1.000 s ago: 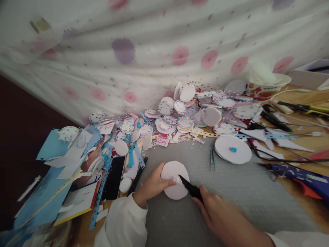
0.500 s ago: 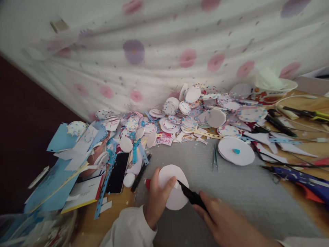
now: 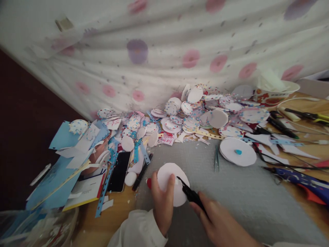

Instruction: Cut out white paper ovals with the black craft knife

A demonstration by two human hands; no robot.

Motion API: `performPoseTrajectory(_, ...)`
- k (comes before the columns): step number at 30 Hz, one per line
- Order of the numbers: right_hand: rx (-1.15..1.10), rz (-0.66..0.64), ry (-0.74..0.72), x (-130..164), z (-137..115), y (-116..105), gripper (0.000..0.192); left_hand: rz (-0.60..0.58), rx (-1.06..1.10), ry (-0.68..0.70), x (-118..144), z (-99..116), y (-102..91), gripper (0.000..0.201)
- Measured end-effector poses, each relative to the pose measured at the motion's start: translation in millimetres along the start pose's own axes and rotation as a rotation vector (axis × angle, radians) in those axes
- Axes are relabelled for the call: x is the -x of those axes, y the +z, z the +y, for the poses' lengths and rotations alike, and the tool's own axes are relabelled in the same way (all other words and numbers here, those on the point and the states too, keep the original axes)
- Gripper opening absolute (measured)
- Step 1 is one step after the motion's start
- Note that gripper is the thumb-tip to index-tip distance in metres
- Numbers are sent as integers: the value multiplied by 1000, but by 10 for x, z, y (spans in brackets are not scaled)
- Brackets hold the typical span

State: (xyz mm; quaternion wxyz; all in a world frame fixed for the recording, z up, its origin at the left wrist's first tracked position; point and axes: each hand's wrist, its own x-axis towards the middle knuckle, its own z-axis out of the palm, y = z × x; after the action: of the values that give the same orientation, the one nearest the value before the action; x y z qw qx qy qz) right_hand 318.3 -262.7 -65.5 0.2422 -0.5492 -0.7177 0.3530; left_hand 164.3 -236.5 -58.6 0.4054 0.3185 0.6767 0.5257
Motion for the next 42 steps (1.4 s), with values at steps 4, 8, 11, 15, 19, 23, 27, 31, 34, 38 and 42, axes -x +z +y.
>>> performPoseTrajectory(4, 5, -24, -34, 26, 87, -155, 39, -146, 15, -44, -108, 70, -146, 30)
performPoseTrajectory(8, 85, 42, -95, 77, 336, -418, 35, -42, 142, -31, -373, 220, -467, 37)
performPoseTrajectory(11, 311, 148, -122, 23, 548, -519, 31, 72, 223, -24, -533, 367, -658, 36)
performPoseTrajectory(15, 522, 195, -160, -189, 680, -481, 28, -64, 353, -99, -480, 487, -651, 34)
performPoseTrajectory(19, 554, 256, -264, -337, 481, -400, 35, -162, 314, -161, -255, 462, -489, 30)
performPoseTrajectory(23, 454, 302, -456, -387, -11, -324, 25, -200, 209, -111, -10, 353, -343, 28)
performPoseTrajectory(27, 426, 321, -544, -468, -350, -216, 29, -266, 217, 14, 240, 262, -234, 32)
performPoseTrajectory(31, 417, 315, -603, -485, -403, -157, 33, -244, 198, 23, 378, 231, -234, 43)
performPoseTrajectory(34, 430, 315, -642, -424, -369, -184, 34, -285, 212, 22, 389, 213, -248, 45)
performPoseTrajectory(38, 502, 307, -647, -386, -174, -410, 35, -459, 313, -26, 358, 197, -174, 41)
performPoseTrajectory(42, 659, 397, -441, -537, 290, -896, 39, -578, 277, -47, 270, 237, -148, 46)
